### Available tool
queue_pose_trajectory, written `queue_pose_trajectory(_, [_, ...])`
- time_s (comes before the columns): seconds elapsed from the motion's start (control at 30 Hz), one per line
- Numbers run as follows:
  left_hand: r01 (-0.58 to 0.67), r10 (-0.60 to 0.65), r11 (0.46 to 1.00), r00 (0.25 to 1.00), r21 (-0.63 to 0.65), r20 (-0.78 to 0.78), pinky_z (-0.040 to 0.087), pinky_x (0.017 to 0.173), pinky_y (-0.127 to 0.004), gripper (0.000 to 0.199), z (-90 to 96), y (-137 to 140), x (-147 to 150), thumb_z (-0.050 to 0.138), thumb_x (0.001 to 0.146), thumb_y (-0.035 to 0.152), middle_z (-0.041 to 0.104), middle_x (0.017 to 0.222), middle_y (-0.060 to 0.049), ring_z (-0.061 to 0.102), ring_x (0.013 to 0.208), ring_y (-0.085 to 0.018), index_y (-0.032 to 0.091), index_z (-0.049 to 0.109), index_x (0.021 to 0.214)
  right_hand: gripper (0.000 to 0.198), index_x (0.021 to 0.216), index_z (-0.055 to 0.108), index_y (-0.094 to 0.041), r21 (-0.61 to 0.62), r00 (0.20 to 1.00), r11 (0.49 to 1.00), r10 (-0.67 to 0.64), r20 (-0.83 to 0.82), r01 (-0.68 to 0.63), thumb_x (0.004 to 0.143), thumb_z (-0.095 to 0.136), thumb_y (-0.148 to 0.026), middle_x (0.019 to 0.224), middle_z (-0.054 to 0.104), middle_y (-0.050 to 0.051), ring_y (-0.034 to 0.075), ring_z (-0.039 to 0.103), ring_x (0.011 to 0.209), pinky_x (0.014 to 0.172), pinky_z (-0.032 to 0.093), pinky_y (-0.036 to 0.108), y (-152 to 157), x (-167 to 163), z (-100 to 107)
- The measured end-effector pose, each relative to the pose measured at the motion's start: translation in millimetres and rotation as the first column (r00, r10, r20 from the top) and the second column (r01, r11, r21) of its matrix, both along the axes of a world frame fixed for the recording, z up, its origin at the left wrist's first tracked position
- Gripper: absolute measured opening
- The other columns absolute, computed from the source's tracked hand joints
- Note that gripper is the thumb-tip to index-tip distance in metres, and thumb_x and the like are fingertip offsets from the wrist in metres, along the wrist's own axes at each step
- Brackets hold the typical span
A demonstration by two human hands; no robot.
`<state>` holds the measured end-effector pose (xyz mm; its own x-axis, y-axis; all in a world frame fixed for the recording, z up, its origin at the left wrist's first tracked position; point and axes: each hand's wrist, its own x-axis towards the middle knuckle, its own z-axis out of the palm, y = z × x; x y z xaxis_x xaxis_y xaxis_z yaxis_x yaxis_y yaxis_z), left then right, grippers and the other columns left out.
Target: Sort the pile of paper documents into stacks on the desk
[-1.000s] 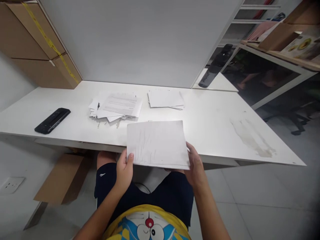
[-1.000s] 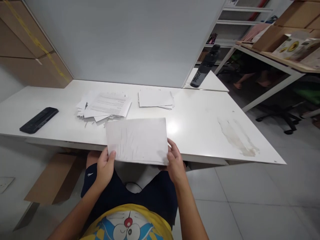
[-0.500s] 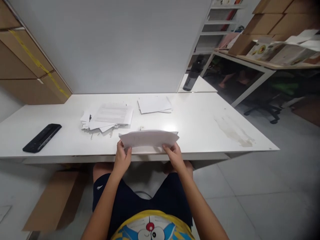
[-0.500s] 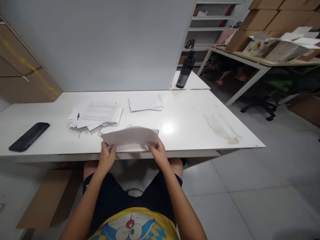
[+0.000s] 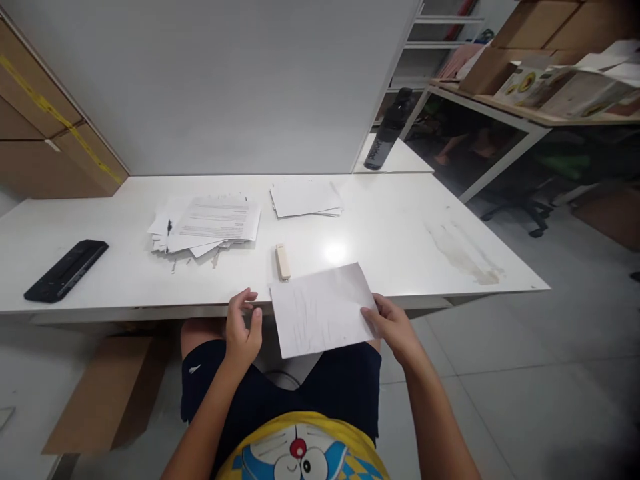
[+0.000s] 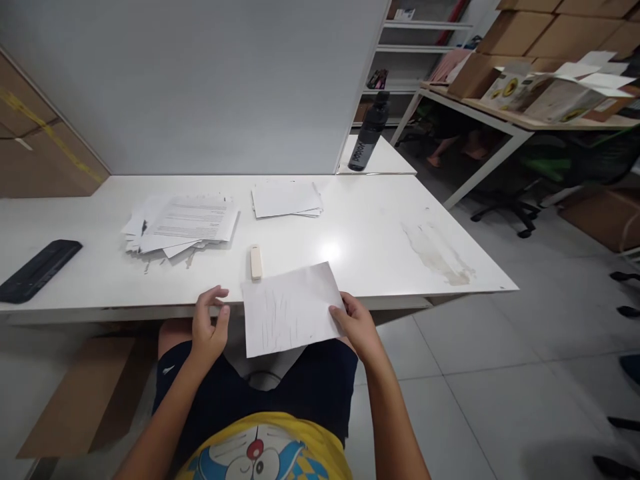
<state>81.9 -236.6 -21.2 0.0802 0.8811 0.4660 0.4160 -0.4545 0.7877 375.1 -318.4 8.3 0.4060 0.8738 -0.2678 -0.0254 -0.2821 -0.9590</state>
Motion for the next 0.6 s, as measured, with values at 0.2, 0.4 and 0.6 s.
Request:
queue_pose_trajectory(0.2, [0.349, -0.299, 0.937, 0.833, 0.023, -0.466, 0.035, 0.116, -0.049, 0.052, 28.1, 39.6, 32.3, 0.039, 0.1, 0.036, 0.045, 0.152, -0.013, 0.035, 0.145, -0.029, 0.02, 0.037, 0.15, 0.032, 0.094, 0.069, -0.021, -0.037, 0.994, 0.999, -0.029, 0.105, 0.033, 0.068, 0.067, -0.038, 0.085, 0.071, 0.004, 0.028, 0.064, 0.084, 0.073, 0.051, 0.04, 11.1, 14.2, -8.9])
queue_pose_trajectory(0.4, [0.366, -0.302, 0.931, 0.757, -0.007, -0.58, 0.029, 0.12, -0.049, 0.058, 18.3, 42.7, 48.5, 0.039, 0.1, 0.034, 0.029, 0.162, -0.011, 0.022, 0.152, -0.028, 0.018, 0.025, 0.154, 0.036, 0.102, 0.069, -0.021, -0.084, 0.983, 0.996, -0.027, 0.182, 0.043, 0.07, 0.065, -0.036, 0.093, 0.072, 0.005, 0.028, 0.065, 0.089, 0.075, 0.051, 0.039, -2.2, 27.9, -14.9])
queue_pose_trajectory(0.6, [0.357, -0.323, 0.932, 0.742, -0.061, -0.588, 0.034, 0.118, -0.049, 0.066, 19.4, 41.8, 46.4, 0.047, 0.094, 0.021, 0.026, 0.164, -0.009, 0.026, 0.15, -0.028, 0.022, 0.021, 0.155, 0.037, 0.105, 0.067, -0.022, -0.154, 0.978, 0.987, -0.001, 0.208, 0.034, 0.071, 0.063, -0.036, 0.092, 0.072, 0.005, 0.028, 0.066, 0.089, 0.075, 0.05, 0.039, -1.5, 26.0, -6.7])
